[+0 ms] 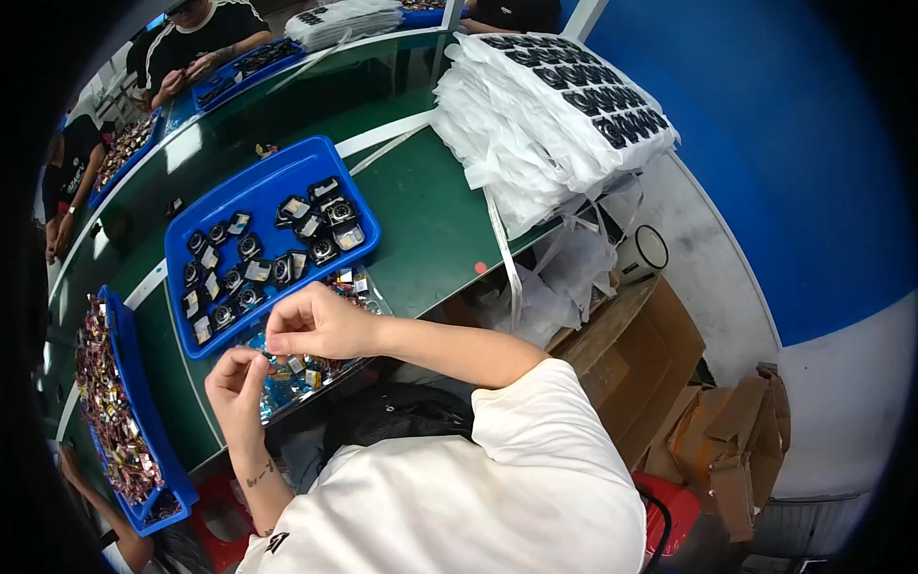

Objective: Assembling small electronic camera components on an assembly line.

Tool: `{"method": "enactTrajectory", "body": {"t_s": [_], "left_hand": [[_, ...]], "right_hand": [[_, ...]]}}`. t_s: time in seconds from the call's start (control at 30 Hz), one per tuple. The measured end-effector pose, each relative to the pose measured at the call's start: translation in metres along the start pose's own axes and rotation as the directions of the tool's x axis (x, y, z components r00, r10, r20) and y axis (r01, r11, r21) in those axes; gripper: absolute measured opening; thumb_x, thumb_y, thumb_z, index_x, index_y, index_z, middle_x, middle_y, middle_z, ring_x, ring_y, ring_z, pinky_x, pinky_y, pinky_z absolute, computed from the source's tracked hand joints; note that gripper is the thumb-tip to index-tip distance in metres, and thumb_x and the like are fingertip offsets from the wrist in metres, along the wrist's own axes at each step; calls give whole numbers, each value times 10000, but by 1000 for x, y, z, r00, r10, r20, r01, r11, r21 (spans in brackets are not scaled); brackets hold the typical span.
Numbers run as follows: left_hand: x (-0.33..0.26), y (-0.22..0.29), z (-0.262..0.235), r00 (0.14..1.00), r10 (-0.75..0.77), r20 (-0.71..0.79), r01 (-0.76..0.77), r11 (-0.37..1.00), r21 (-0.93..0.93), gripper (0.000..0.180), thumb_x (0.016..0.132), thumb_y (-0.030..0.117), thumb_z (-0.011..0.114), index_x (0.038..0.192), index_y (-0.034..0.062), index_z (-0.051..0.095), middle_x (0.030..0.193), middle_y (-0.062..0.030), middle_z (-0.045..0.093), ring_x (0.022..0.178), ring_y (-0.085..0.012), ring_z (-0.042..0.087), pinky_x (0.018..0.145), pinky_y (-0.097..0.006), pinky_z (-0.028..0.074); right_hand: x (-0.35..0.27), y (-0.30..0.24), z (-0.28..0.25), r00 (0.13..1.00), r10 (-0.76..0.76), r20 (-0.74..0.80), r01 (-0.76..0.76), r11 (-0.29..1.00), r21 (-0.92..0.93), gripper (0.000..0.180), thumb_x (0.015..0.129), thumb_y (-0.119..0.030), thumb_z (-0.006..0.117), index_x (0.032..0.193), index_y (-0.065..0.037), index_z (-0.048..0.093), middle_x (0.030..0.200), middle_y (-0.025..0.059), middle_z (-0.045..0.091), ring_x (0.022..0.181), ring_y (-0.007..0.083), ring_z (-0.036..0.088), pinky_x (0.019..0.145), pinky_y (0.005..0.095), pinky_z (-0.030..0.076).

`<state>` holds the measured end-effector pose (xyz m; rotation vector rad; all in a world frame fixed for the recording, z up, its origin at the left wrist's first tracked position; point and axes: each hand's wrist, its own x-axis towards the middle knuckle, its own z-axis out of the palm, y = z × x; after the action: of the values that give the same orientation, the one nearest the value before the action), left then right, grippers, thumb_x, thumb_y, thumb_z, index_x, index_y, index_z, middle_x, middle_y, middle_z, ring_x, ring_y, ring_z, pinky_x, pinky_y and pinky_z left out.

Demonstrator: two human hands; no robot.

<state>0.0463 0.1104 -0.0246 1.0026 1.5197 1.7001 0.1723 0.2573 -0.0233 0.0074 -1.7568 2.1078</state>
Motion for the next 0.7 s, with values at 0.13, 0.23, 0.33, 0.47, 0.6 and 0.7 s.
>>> {"method": "enactTrajectory", "body": {"t_s": [0.13,0.23,0.33,0.47,0.6,0.7], "left_hand": [[5,0,-4,991,46,124,-28,990,-140,75,841,13,669,842,-46,623,800,-75,617,719,-116,592,665,-221,466],[15,18,-11,985,86,152,-71,992,-103,68,834,5,668,839,-45,623,799,-82,617,722,-124,593,657,-230,472],[40,45,-14,973,169,159,-171,985,-1,65,831,2,664,845,-47,624,781,-73,613,719,-118,592,648,-227,470],[83,95,-9,969,242,57,-247,962,113,83,842,29,669,854,-45,633,789,-27,619,714,-60,564,630,-196,444],[127,104,-5,957,281,75,-287,955,71,117,852,89,658,854,-28,648,764,-7,622,700,-47,560,616,-187,434],[143,98,-10,964,248,99,-259,957,131,152,851,136,664,848,-16,650,729,-8,619,672,-48,557,615,-197,436]], "right_hand": [[0,-2,-1,980,180,84,-189,974,125,173,919,-160,611,844,-4,608,746,40,620,601,52,532,536,195,426],[13,2,-7,989,148,-1,-148,988,38,159,929,-157,595,882,-6,580,737,18,590,561,50,516,497,186,406],[21,-5,-16,997,-66,26,65,689,-722,228,880,-160,641,708,-27,570,577,34,530,460,107,510,424,272,384],[38,-8,-10,963,-84,254,267,361,-894,131,777,-79,583,903,-48,570,785,92,544,765,278,603,584,406,475],[63,-41,-34,980,-100,171,194,326,-925,328,731,-18,567,1056,-57,589,935,98,537,897,295,575,722,407,497],[89,-36,-79,973,-207,102,127,113,-985,299,799,-122,642,1095,-86,627,961,75,546,931,271,537,793,375,467]]}}
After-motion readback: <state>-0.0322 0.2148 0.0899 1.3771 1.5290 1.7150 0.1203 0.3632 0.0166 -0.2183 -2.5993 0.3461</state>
